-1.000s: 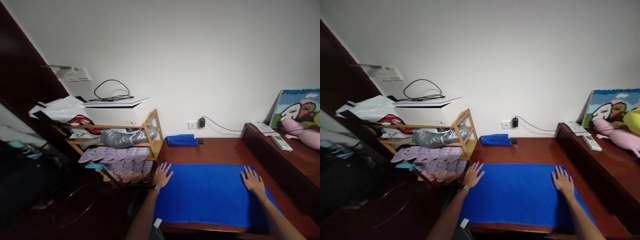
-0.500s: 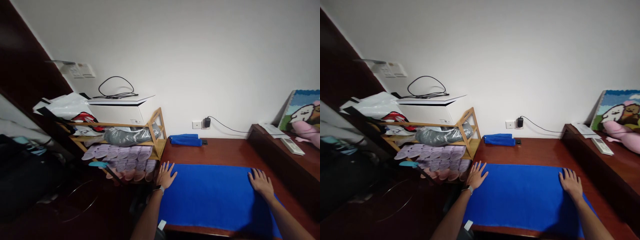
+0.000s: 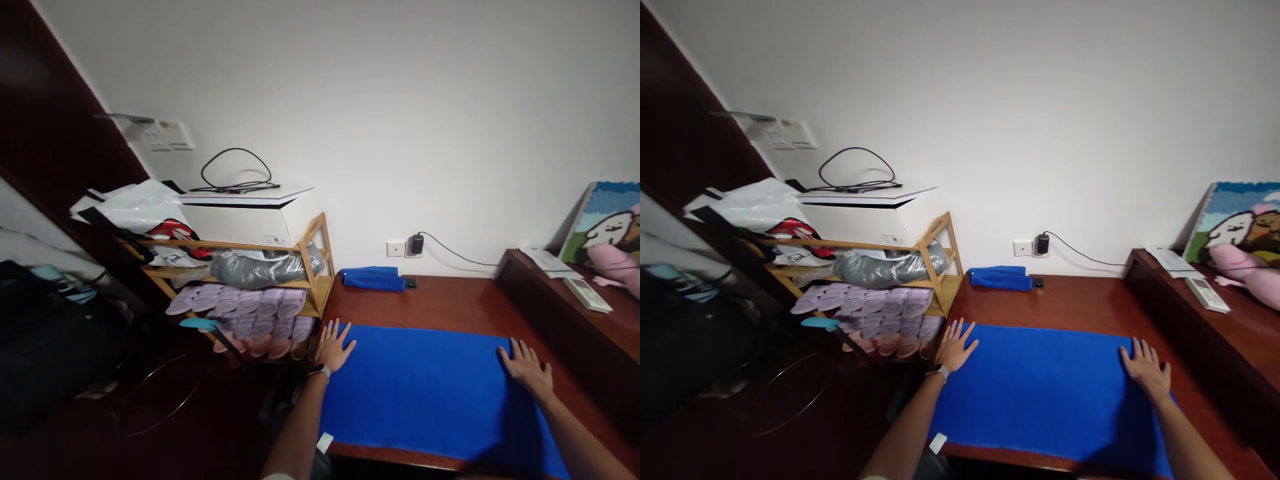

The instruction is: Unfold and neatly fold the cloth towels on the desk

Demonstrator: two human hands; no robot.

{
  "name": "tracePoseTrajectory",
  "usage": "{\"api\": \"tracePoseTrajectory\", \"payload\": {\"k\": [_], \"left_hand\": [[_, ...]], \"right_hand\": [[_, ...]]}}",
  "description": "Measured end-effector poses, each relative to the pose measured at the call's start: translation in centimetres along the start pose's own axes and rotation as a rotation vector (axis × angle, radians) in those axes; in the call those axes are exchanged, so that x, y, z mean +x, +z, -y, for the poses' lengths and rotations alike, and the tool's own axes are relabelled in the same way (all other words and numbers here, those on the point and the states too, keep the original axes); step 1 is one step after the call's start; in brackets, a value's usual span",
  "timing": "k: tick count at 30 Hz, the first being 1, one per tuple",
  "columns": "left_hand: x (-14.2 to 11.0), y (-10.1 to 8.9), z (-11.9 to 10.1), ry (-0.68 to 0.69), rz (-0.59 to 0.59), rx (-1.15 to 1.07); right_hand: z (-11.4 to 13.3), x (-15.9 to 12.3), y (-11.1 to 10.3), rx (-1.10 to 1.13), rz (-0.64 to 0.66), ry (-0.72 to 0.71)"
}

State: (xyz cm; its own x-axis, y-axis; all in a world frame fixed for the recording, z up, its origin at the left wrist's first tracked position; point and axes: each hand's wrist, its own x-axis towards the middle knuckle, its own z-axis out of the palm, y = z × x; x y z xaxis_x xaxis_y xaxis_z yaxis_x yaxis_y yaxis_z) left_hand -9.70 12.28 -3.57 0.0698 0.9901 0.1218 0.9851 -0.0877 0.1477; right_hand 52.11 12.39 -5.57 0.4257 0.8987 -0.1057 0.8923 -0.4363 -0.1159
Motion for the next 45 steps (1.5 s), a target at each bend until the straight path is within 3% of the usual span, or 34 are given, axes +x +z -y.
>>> {"api": "tracePoseTrajectory", "payload": {"k": [2, 4, 6, 10, 12, 13, 14, 16, 23, 25, 27, 33, 39, 42, 45], "left_hand": [[-0.1, 0.1, 0.0, 0.005, -0.008, -0.008], [-0.1, 0.2, 0.1, 0.014, -0.020, -0.023], [0.0, 0.4, 0.2, 0.019, -0.029, -0.039], [0.0, 0.7, 0.4, 0.023, -0.045, -0.051], [0.0, 0.7, 0.5, 0.029, -0.046, -0.046], [0.1, 0.7, 0.6, 0.031, -0.045, -0.042], [0.1, 0.7, 0.6, 0.031, -0.043, -0.037], [0.2, 0.7, 0.7, 0.030, -0.042, -0.027], [0.6, 1.0, 0.9, 0.029, -0.049, -0.002], [0.7, 1.1, 1.0, 0.027, -0.049, 0.010], [0.7, 1.1, 1.0, 0.026, -0.048, 0.020], [0.8, 1.0, 0.9, 0.022, -0.046, 0.020], [0.3, -0.2, 0.3, 0.049, -0.079, -0.073], [-0.1, -1.6, 0.0, 0.037, -0.208, -0.162], [-1.4, -2.9, -0.2, -0.006, -0.296, -0.228]], "right_hand": [[2.2, -0.5, -1.3, -0.054, 0.018, 0.044], [6.6, -2.1, -2.3, -0.090, -0.067, 0.005], [12.8, -4.9, -2.8, -0.077, -0.203, -0.179], [25.5, -11.8, -1.5, 0.079, -0.070, -0.743], [28.8, -13.8, -0.3, 0.124, 0.018, -0.854], [29.3, -14.0, 0.2, 0.130, 0.050, -0.856], [29.0, -13.7, 0.7, 0.127, 0.070, -0.831], [26.0, -11.7, 1.3, 0.102, 0.071, -0.733], [4.5, -0.8, 0.7, 0.008, 0.037, -0.195], [0.4, 0.8, 0.8, 0.019, 0.014, -0.113], [-1.4, 1.4, 1.3, 0.026, -0.019, -0.094], [-1.4, 1.6, 2.1, 0.061, -0.043, -0.107], [0.1, 1.6, -0.8, 0.003, 0.072, -0.100], [3.4, -1.9, -1.7, 0.000, -0.047, -0.231], [8.3, -8.1, -0.9, 0.087, -0.150, -0.432]]}}
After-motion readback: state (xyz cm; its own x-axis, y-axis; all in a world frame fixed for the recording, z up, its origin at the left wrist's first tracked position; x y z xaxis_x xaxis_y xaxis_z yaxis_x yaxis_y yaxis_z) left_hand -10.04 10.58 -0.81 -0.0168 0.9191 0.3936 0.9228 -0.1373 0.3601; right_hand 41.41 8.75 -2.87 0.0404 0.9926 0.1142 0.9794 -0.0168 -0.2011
